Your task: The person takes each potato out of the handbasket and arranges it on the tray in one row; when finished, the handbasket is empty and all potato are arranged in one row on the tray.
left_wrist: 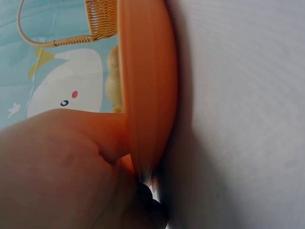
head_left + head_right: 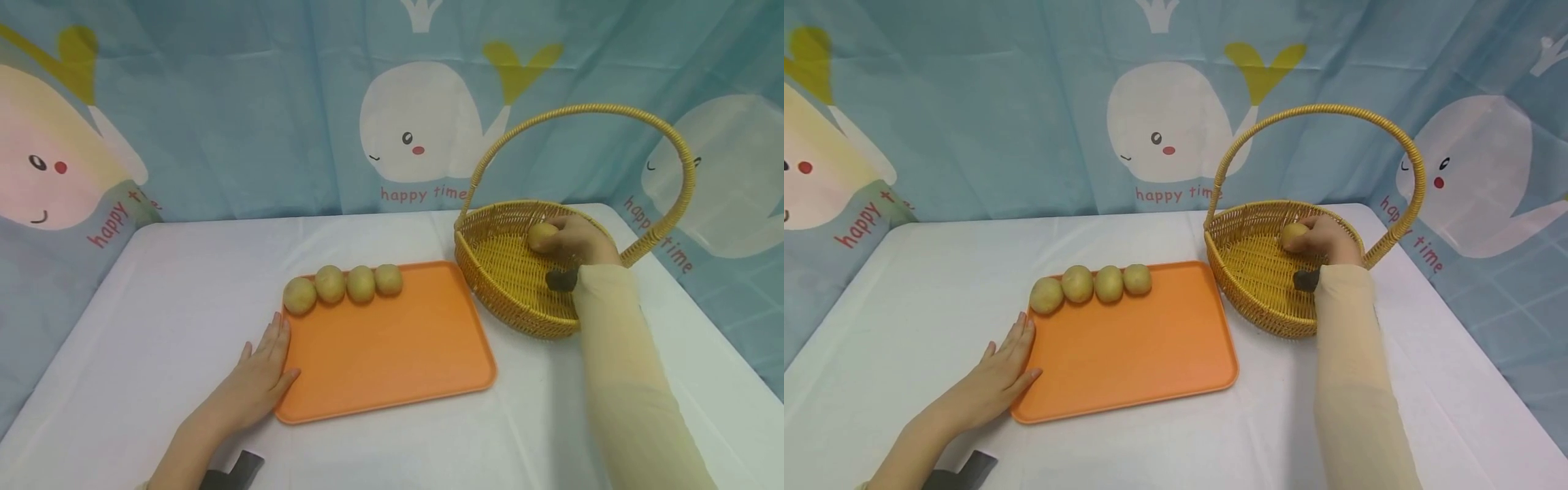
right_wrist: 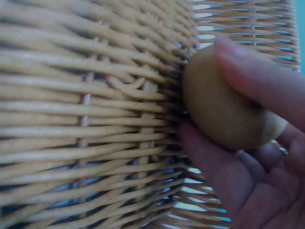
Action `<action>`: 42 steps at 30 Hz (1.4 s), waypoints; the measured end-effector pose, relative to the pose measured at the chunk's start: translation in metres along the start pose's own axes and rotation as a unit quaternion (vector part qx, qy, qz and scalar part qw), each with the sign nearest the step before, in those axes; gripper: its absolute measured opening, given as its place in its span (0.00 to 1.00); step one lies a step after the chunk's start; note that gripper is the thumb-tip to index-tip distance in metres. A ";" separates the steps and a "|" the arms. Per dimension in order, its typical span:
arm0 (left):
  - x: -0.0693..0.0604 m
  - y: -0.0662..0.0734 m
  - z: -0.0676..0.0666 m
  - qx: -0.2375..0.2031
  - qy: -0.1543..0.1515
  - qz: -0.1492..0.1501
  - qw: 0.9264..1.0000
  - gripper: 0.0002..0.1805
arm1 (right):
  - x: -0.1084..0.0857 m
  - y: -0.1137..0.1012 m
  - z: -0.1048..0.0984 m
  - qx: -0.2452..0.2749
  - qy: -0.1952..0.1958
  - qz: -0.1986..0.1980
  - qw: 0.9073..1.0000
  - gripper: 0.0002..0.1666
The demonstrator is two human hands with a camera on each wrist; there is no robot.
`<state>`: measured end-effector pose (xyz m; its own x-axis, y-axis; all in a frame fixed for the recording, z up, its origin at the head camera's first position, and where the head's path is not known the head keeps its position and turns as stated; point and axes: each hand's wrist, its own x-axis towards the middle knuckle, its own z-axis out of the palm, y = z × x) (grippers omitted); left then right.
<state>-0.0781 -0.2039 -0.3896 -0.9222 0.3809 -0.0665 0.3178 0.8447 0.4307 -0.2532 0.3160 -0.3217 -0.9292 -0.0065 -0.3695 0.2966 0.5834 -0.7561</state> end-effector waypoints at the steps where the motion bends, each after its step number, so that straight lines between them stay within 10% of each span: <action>1: 0.000 0.000 0.000 0.000 0.000 0.000 1.000 0.40 | 0.000 0.000 0.001 -0.002 -0.006 0.008 1.000 0.38; 7: 0.000 -0.001 0.000 0.001 0.000 -0.001 1.000 0.40 | 0.002 0.001 0.002 0.006 -0.012 0.018 1.000 0.36; 14: -0.001 0.000 0.000 -0.003 -0.003 -0.003 1.000 0.40 | 0.003 -0.006 -0.001 -0.098 0.019 -0.061 0.993 0.37; 26: -0.001 0.000 -0.001 -0.009 -0.001 -0.003 1.000 0.40 | -0.007 -0.038 0.000 -0.100 0.033 -0.130 0.986 0.40; 42: -0.001 0.001 -0.001 -0.010 0.001 -0.003 1.000 0.40 | -0.051 -0.088 0.049 0.000 0.059 -0.216 0.975 0.35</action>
<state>-0.0767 -0.2039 -0.3884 -0.9247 0.3747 -0.0670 0.3078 0.8395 0.4478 -0.2207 0.2253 -0.2627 -0.9862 -0.1584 0.0470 -0.1274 0.5476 -0.8270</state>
